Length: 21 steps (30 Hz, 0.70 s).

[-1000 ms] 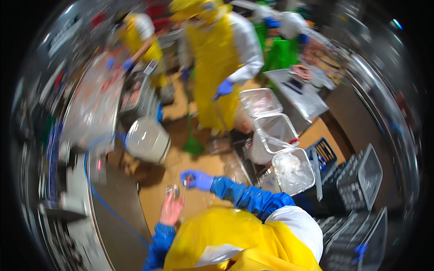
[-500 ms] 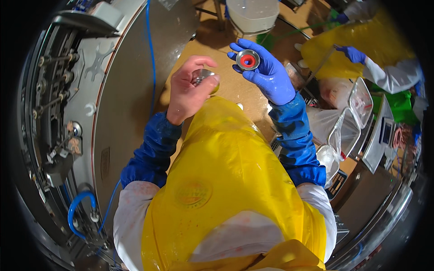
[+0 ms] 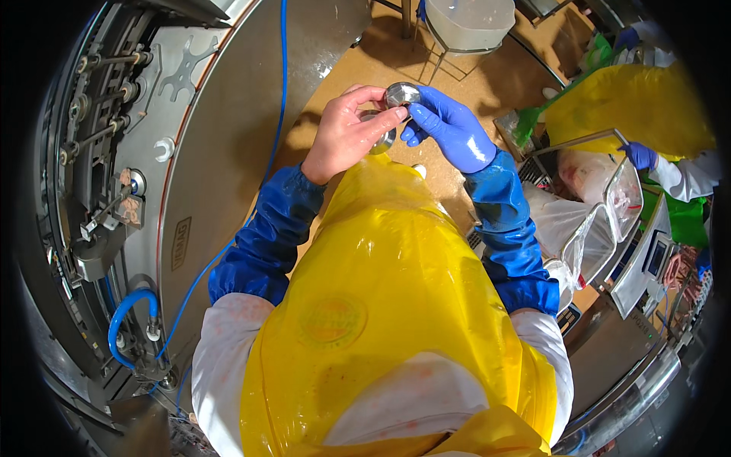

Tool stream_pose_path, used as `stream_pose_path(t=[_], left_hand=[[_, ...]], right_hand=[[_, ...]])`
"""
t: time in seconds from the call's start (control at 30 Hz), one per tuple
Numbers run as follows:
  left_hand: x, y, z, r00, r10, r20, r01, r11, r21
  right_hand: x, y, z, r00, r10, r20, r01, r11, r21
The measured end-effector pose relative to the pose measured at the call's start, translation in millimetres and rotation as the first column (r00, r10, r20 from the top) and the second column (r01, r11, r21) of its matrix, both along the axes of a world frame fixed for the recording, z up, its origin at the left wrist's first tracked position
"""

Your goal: The person assembles small metal components using a screwdriver and other tools. They manipulate a cylindrical metal part, insert a screw, and tighten it while standing at a stainless steel workstation in a meat processing facility.

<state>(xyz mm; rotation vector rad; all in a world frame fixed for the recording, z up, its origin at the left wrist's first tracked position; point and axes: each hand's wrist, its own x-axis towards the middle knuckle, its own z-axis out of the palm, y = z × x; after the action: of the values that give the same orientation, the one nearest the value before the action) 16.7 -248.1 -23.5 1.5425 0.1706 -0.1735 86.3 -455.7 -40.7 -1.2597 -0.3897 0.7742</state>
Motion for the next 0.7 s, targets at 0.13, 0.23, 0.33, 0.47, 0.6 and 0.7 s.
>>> stream_pose_path(t=[0.13,0.23,0.33,0.47,0.6,0.7], left_hand=[[5,-2,1,0.997,-0.068,-0.025,0.065,0.994,-0.093],[8,-1,3,0.989,-0.130,-0.076,0.121,0.987,-0.108],[11,-3,10,0.984,-0.143,-0.104,0.137,0.989,-0.063],[13,-10,11,0.989,-0.108,-0.105,0.097,0.989,-0.109],[11,-23,5,0.993,-0.016,-0.117,0.000,0.991,-0.134],[10,-28,0,0.990,0.018,-0.142,-0.042,0.985,-0.166]], right_hand=[[-2,-7,-6,0.999,-0.014,-0.050,0.015,1.000,0.011],[-3,-13,0,0.993,-0.017,-0.119,0.016,1.000,-0.006],[-5,-15,2,0.992,-0.044,-0.118,0.043,0.999,-0.011],[-8,-16,4,0.990,-0.112,-0.088,0.111,0.994,-0.010],[-13,-13,0,0.981,-0.187,-0.051,0.186,0.982,-0.007],[-18,-11,2,0.977,-0.214,-0.008,0.213,0.975,-0.061]])
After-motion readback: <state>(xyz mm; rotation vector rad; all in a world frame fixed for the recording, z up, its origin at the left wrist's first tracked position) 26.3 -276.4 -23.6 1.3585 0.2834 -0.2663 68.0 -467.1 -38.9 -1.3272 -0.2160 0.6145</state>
